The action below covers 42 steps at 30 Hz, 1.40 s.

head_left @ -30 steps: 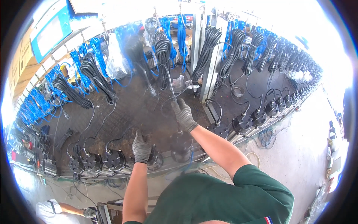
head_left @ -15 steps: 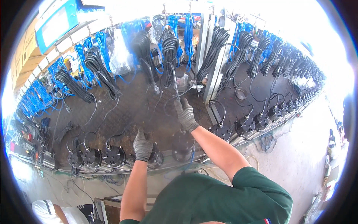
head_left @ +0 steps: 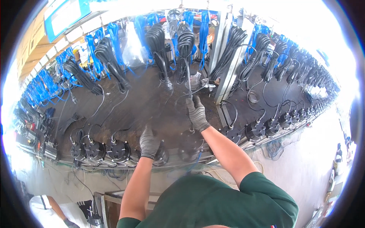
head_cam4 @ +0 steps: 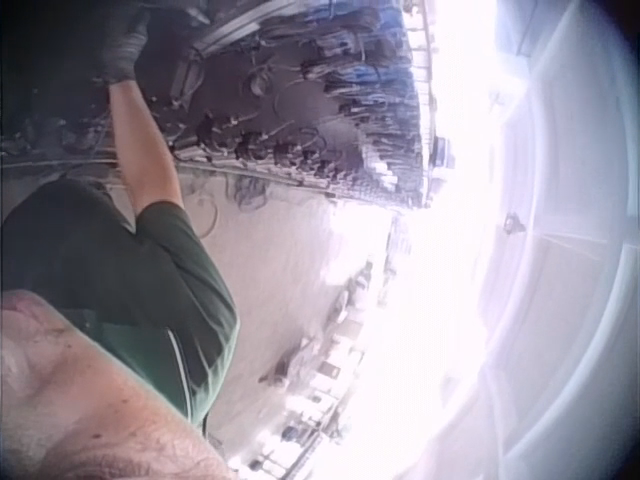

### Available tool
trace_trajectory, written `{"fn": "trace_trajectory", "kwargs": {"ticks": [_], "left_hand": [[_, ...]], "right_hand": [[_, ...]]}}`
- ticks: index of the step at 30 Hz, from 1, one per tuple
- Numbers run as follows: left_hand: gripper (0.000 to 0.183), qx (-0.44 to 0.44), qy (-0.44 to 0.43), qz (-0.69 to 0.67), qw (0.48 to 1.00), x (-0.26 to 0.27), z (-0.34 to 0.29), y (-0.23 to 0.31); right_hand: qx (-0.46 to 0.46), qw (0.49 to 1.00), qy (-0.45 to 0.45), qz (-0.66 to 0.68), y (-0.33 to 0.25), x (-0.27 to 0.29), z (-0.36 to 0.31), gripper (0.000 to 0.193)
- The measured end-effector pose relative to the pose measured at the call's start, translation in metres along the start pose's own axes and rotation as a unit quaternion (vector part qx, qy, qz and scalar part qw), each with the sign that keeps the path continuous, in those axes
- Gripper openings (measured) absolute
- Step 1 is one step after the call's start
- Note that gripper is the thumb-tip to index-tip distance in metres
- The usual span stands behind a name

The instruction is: The person untangles and arranges several black power cables attached to industrial pumps on a long work table, moving individual cables to hang from overhead hooks and positioning the pump units in a row.

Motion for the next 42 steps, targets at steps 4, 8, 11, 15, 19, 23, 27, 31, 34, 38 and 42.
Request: {"fn": "trace_trajectory", "kwargs": {"ticks": [4, 8, 11, 15, 19, 23, 27, 31, 34, 38, 42], "left_hand": [[0.056, 0.038, -0.022, 0.01, 0.999, 0.001, 0.0, 0.002], [0.07, 0.053, -0.053, 0.022, 0.997, 0.001, -0.001, 0.0], [0.066, 0.05, -0.049, 0.027, 0.997, -0.003, -0.004, -0.002], [0.065, 0.022, -0.015, 0.018, 0.999, -0.001, -0.005, 0.001], [0.062, 0.046, -0.034, 0.004, 0.998, 0.007, -0.002, 0.007], [0.049, 0.045, -0.024, -0.009, 0.999, 0.02, -0.003, 0.017], [0.047, 0.056, -0.05, -0.02, 0.997, 0.02, -0.002, 0.015], [0.046, 0.043, -0.021, -0.022, 0.999, 0.018, -0.003, 0.014], [0.052, 0.04, -0.011, -0.015, 0.999, 0.018, -0.003, 0.015], [0.058, 0.055, -0.048, -0.018, 0.997, 0.015, -0.002, 0.014], [0.059, 0.05, -0.034, -0.029, 0.998, 0.013, -0.003, 0.012]], "right_hand": [[-0.028, 0.991, -0.006, 0.132, 0.008, 0.0, 0.004, 0.031], [0.008, 0.999, 0.003, 0.054, 0.012, 0.003, 0.003, 0.04], [-0.045, 0.992, 0.014, 0.119, 0.023, 0.006, 0.003, 0.05], [-0.003, 0.998, -0.006, 0.056, 0.025, 0.01, 0.006, 0.061], [-0.064, 0.989, -0.042, 0.127, 0.038, 0.016, 0.017, 0.076], [-0.028, 0.992, -0.054, 0.106, 0.029, 0.02, 0.023, 0.042], [-0.052, 0.992, -0.066, 0.091, 0.004, 0.019, 0.023, 0.032], [-0.025, 0.992, -0.093, 0.076, -0.027, 0.021, 0.022, 0.029], [-0.071, 0.993, -0.066, 0.072, -0.031, 0.029, 0.031, 0.023], [-0.064, 0.993, -0.074, 0.068, -0.023, 0.036, 0.04, 0.016], [-0.036, 0.994, -0.085, 0.055, -0.009, 0.043, 0.046, 0.014]]}}
Point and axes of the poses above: each hand's wrist, its own z-axis towards the middle knuckle, its own x-axis out of the back of the hand, y = z × x, the point moved 6 cm from there along z, towards the middle knuckle, and after that the axes turned 9 degrees about -x, right-handed, at the moved point
